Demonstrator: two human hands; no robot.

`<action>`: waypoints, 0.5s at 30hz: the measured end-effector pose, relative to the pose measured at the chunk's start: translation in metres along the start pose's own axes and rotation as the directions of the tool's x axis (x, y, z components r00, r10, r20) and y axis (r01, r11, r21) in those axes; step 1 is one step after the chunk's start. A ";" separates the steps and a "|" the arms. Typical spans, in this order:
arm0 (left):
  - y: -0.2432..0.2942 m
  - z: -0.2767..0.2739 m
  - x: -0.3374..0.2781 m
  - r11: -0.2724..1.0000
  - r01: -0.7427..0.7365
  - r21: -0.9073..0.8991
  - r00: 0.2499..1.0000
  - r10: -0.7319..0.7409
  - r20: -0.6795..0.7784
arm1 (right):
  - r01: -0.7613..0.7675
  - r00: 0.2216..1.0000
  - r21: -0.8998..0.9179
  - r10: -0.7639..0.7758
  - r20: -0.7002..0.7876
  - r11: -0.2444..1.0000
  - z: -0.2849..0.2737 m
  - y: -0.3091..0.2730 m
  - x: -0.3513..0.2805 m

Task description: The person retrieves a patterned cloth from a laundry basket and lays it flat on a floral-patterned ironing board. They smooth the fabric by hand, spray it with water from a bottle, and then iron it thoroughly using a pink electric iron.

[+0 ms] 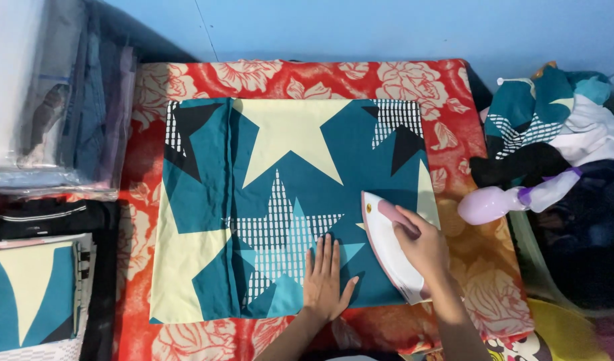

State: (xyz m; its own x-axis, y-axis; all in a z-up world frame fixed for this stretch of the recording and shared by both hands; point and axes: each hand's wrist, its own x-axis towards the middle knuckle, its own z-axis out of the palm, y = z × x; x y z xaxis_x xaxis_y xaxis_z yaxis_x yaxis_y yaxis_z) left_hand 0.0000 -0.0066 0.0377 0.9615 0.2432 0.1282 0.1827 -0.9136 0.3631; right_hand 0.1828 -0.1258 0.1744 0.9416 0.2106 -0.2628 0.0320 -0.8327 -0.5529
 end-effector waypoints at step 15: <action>0.008 0.008 0.007 0.929 -0.056 0.366 0.982 0.117 -0.145 | 0.345 0.886 -0.580 -0.459 -0.057 0.738 0.053 -0.077 0.256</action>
State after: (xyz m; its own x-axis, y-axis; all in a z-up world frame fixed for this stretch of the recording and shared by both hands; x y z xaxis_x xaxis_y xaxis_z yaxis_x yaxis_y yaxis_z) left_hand 0.0098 -0.0148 0.0335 0.9361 0.1796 0.3023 0.1907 -0.9816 -0.0075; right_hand 0.4034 0.0193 0.1085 0.8392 0.5397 0.0664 0.5427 -0.8390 -0.0396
